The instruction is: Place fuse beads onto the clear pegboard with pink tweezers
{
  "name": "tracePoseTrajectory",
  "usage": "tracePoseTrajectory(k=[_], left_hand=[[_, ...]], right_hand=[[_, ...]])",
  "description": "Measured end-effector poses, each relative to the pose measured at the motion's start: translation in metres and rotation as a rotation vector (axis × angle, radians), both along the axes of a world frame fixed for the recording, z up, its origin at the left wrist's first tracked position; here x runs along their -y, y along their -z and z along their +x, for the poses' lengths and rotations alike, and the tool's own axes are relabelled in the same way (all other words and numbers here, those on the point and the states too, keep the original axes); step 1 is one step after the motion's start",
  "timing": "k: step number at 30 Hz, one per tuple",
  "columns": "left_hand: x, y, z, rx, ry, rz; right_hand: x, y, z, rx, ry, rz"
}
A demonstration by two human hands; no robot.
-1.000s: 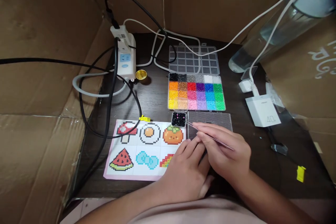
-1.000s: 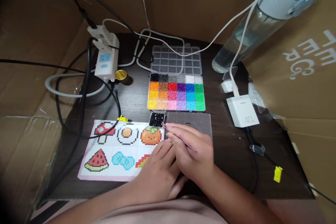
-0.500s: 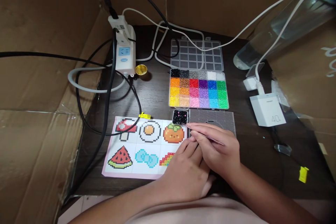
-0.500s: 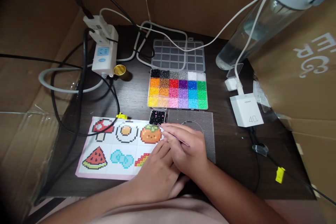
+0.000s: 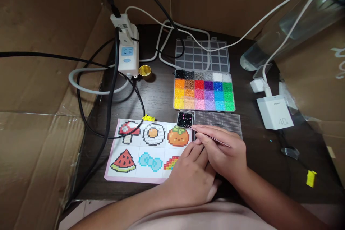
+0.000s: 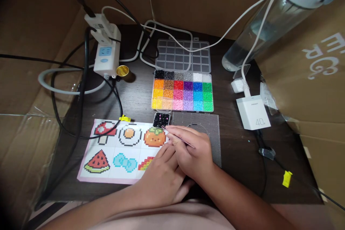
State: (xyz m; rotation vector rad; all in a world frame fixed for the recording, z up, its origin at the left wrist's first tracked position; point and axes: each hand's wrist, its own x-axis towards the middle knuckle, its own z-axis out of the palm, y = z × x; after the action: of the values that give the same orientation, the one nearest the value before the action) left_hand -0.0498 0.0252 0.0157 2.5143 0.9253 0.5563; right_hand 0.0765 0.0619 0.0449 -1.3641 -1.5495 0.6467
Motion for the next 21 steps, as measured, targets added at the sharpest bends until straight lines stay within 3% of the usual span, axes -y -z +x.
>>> tracePoseTrajectory(k=[21], left_hand=[[-0.0004,-0.0015,0.0001,0.0,-0.016,0.021]], right_hand=[[-0.0006,-0.0022,0.0001,-0.013,-0.002,-0.028]])
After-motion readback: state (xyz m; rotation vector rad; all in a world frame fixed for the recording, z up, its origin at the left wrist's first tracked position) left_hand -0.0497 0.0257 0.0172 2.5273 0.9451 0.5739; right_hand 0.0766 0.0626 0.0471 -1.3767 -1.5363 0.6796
